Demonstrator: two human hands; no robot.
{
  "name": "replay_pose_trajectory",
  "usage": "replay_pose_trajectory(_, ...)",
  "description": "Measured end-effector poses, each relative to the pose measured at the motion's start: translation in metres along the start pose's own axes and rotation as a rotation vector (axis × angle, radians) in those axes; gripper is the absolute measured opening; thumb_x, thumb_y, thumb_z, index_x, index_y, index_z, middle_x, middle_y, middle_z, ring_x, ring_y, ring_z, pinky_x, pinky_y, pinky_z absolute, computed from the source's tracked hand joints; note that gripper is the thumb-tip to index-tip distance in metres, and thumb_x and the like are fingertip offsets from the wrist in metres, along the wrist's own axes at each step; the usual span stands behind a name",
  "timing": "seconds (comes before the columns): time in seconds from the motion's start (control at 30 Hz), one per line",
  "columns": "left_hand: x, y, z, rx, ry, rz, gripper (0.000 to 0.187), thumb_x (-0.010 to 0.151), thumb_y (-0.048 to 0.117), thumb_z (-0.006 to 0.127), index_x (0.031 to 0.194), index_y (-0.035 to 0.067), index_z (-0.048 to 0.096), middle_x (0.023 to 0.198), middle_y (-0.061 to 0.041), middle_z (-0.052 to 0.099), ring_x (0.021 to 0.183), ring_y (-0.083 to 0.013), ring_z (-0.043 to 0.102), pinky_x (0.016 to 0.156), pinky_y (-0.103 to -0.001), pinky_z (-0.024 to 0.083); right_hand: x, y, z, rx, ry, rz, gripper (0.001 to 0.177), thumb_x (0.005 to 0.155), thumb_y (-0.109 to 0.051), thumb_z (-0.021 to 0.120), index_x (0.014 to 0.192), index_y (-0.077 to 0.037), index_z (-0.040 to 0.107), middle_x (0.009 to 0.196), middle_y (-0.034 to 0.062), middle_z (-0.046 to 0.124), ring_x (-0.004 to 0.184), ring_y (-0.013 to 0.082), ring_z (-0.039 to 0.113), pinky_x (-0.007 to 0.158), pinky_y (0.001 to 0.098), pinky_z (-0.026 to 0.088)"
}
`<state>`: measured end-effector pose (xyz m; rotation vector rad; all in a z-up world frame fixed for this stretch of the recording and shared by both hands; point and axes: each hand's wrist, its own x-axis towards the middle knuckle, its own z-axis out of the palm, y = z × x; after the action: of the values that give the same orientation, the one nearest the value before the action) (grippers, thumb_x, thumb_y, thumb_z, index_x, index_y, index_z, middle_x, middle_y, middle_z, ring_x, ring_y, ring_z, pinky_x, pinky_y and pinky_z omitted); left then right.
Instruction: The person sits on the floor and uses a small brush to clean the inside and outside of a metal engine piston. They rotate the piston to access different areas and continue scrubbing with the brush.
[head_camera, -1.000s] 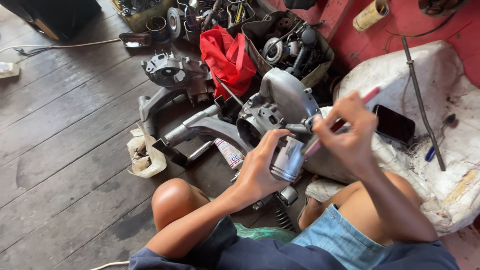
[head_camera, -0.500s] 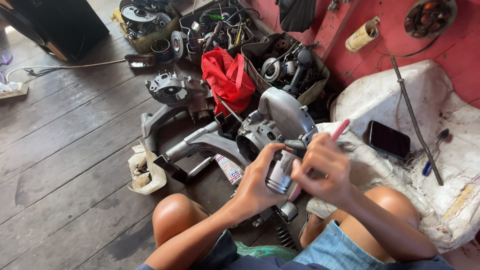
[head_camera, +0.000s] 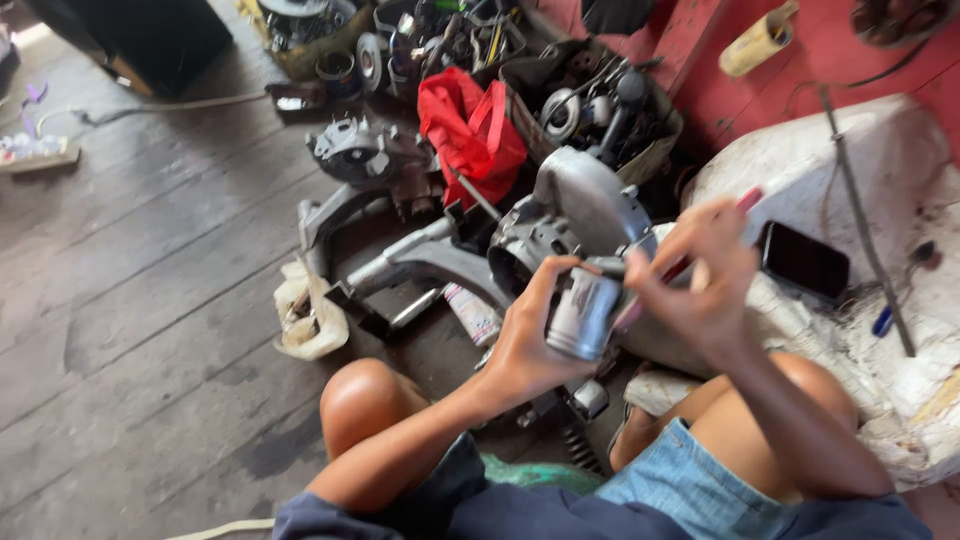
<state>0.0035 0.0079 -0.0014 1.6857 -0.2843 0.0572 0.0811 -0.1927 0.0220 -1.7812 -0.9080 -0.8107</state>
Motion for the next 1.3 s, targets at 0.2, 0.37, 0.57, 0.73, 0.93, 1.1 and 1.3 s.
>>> replay_pose_trajectory(0.2, 0.0, 0.007, -0.003, 0.011, 0.002, 0.026, 0.083, 0.057, 0.016, 0.081, 0.135, 0.022, 0.052, 0.123, -0.003, 0.069, 0.111, -0.0369, 0.069, 0.095, -0.05, 0.053, 0.021, -0.079, 0.029, 0.011, -0.018, -0.074, 0.041, 0.08, 0.011, 0.078, 0.059, -0.009, 0.05, 0.061, 0.0067, 0.054, 0.061, 0.026, 0.05, 0.096, 0.0372, 0.042)
replay_pose_trajectory(0.37, -0.002, 0.012, -0.004, -0.032, -0.065, 0.032, 0.081, 0.06, 0.017, 0.082, 0.134, 0.018, 0.047, 0.123, -0.006, 0.065, 0.109, -0.0283, 0.065, 0.095, -0.04, 0.049, 0.001, -0.027, 0.007, 0.014, 0.001, 0.029, 0.036, 0.088, 0.013, 0.075, 0.066, -0.005, 0.052, 0.065, 0.009, 0.053, 0.066, 0.0266, 0.046, 0.074, 0.0383, 0.04)
replay_pose_trajectory(0.57, -0.001, -0.009, 0.012, -0.194, -0.047, 0.06, 0.084, 0.06, 0.027, 0.086, 0.134, 0.02, 0.047, 0.116, -0.006, 0.067, 0.107, -0.028, 0.067, 0.098, -0.045, 0.05, -0.039, -0.014, 0.021, 0.137, 0.087, -0.176, 0.031, 0.076, 0.003, 0.084, 0.06, -0.012, 0.062, 0.062, 0.0031, 0.061, 0.061, 0.0224, 0.051, 0.068, 0.038, 0.043)
replay_pose_trajectory(0.73, 0.004, -0.018, 0.023, -0.445, -0.067, 0.083, 0.091, 0.056, 0.028, 0.092, 0.136, 0.019, 0.049, 0.112, -0.001, 0.063, 0.108, -0.0103, 0.052, 0.106, -0.035, 0.044, -0.03, 0.006, 0.008, 0.165, 0.114, -0.18, 0.027, 0.083, -0.013, 0.089, 0.077, -0.007, 0.064, 0.077, 0.0103, 0.064, 0.072, 0.0257, 0.048, 0.067, 0.039, 0.043)
replay_pose_trajectory(0.93, 0.008, -0.032, 0.018, -0.558, -0.143, 0.105, 0.098, 0.051, 0.024, 0.099, 0.138, 0.016, 0.055, 0.116, 0.002, 0.062, 0.111, -0.0065, 0.051, 0.105, -0.03, 0.041, -0.019, 0.001, 0.016, 0.106, 0.108, -0.081, 0.032, 0.096, -0.026, 0.073, 0.078, -0.001, 0.063, 0.079, 0.0115, 0.061, 0.081, 0.0266, 0.048, 0.091, 0.0445, 0.049)
replay_pose_trajectory(1.1, 0.008, -0.029, 0.017, -0.55, -0.158, 0.092, 0.095, 0.053, 0.023, 0.096, 0.138, 0.014, 0.053, 0.112, 0.0, 0.058, 0.109, -0.0081, 0.05, 0.102, -0.031, 0.041, -0.009, 0.001, 0.001, 0.08, 0.096, 0.03, 0.027, 0.099, -0.006, 0.078, 0.081, 0.0, 0.058, 0.079, 0.0125, 0.048, 0.073, 0.0292, 0.048, 0.074, 0.0415, 0.044)
replay_pose_trajectory(1.3, 0.009, -0.027, 0.015, -0.529, -0.158, 0.098, 0.092, 0.055, 0.02, 0.096, 0.135, 0.013, 0.053, 0.109, -0.001, 0.058, 0.106, -0.0078, 0.052, 0.097, -0.03, 0.042, -0.012, -0.026, 0.01, 0.09, 0.065, -0.003, 0.024, 0.087, -0.002, 0.084, 0.073, -0.003, 0.064, 0.072, 0.0091, 0.053, 0.063, 0.0248, 0.046, 0.07, 0.0402, 0.046)
